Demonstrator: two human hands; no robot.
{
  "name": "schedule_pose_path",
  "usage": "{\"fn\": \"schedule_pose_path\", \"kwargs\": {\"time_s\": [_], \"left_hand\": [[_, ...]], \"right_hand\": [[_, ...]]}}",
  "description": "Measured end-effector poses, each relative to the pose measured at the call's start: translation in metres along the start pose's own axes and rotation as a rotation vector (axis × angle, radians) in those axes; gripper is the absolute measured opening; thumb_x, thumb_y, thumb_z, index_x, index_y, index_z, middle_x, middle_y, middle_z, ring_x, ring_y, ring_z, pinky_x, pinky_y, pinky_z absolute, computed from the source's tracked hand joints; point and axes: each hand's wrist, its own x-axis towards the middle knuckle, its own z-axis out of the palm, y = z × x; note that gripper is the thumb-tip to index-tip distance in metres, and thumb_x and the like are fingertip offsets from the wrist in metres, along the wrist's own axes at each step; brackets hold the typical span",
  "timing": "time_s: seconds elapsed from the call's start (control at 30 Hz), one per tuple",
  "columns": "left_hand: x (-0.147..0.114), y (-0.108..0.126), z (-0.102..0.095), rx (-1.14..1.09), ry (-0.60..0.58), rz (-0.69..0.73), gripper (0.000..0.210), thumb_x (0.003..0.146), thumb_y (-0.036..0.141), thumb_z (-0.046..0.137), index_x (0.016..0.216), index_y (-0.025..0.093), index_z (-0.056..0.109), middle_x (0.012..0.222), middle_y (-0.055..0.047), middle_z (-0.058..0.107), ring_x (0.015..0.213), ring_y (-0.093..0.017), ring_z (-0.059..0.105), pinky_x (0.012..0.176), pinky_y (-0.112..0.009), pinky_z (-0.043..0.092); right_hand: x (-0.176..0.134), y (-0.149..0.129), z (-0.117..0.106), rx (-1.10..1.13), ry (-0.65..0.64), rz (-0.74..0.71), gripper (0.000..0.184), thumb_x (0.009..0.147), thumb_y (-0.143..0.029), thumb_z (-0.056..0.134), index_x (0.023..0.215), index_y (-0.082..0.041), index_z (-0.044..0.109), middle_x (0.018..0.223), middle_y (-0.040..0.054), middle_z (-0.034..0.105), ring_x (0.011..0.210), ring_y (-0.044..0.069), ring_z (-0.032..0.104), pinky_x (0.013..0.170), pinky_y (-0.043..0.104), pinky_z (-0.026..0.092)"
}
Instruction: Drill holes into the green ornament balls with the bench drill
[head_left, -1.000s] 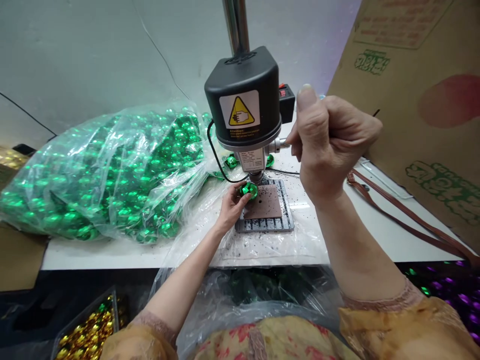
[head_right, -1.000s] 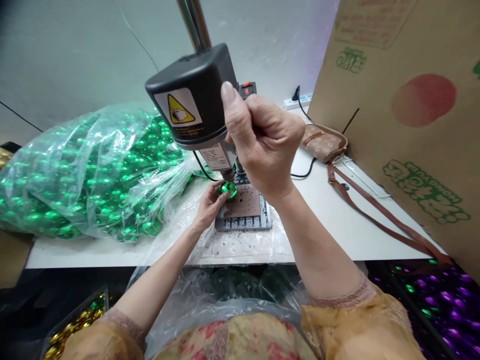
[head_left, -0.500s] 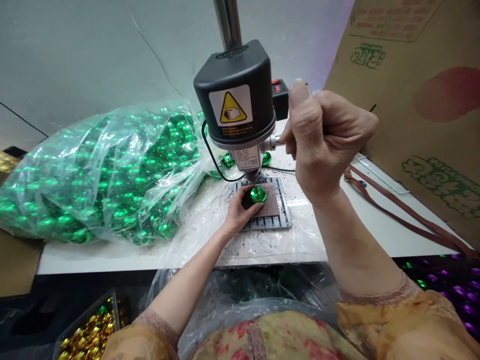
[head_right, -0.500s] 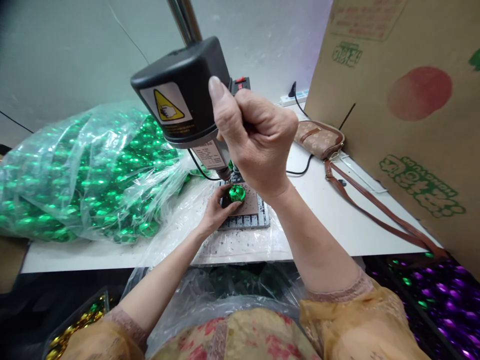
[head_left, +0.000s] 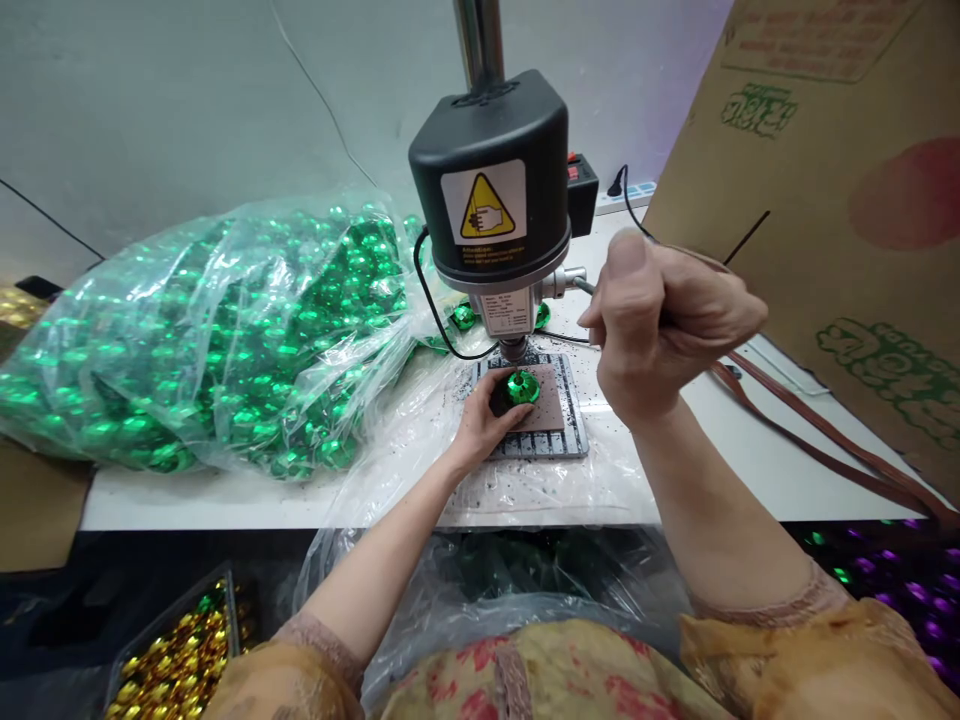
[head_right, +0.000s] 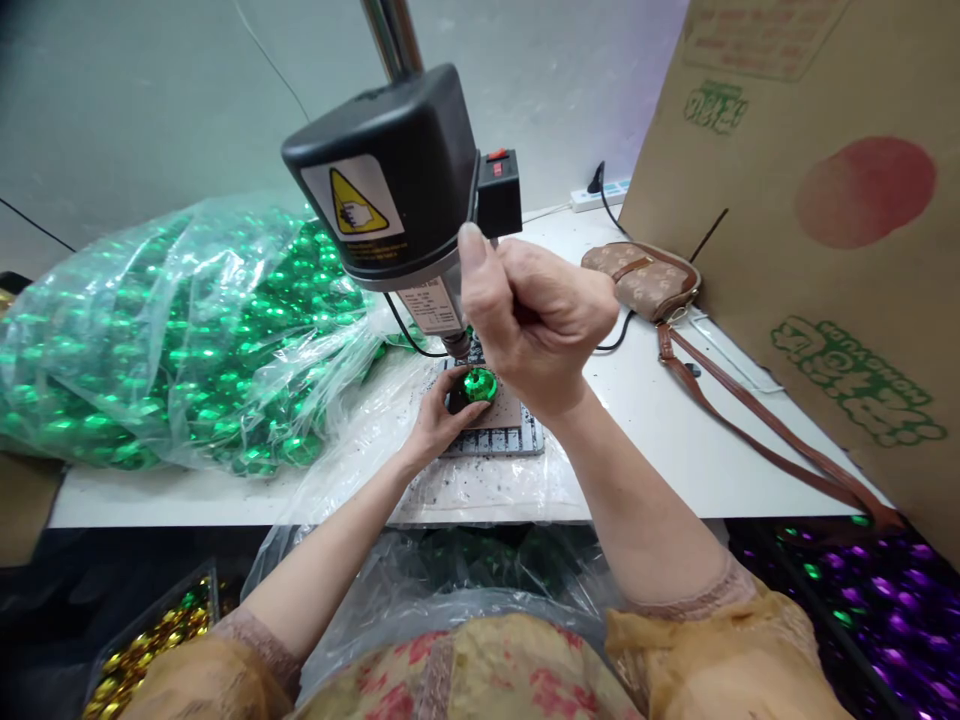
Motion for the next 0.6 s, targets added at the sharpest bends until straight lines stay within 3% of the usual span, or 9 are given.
{"fn": "schedule_pose_path", "kwargs": {"time_s": [0.27, 0.6], "left_hand": [[-0.001, 0.002, -0.001, 0.003, 0.007, 0.012, 0.05, 0.081, 0.039, 0.075, 0.124, 0.021, 0.058, 0.119, -0.008, 0.068, 0.109, -0.024, 0.064, 0.096, -0.038, 0.051], [-0.001, 0.002, 0.0, -0.013, 0.006, 0.009, 0.049, 0.081, 0.038, 0.076, 0.124, 0.021, 0.057, 0.119, -0.007, 0.068, 0.11, -0.023, 0.064, 0.096, -0.037, 0.051]], "right_hand": [[-0.007, 0.009, -0.002, 0.148, 0.028, -0.086, 0.046, 0.091, -0.015, 0.055, 0.049, -0.017, 0.036, 0.043, -0.007, 0.035, 0.039, 0.003, 0.036, 0.043, 0.025, 0.025], [-0.018, 0.015, -0.007, 0.088, 0.017, -0.15, 0.043, 0.09, -0.015, 0.055, 0.051, -0.018, 0.037, 0.044, -0.0073, 0.037, 0.039, 0.003, 0.04, 0.038, 0.023, 0.029]]}}
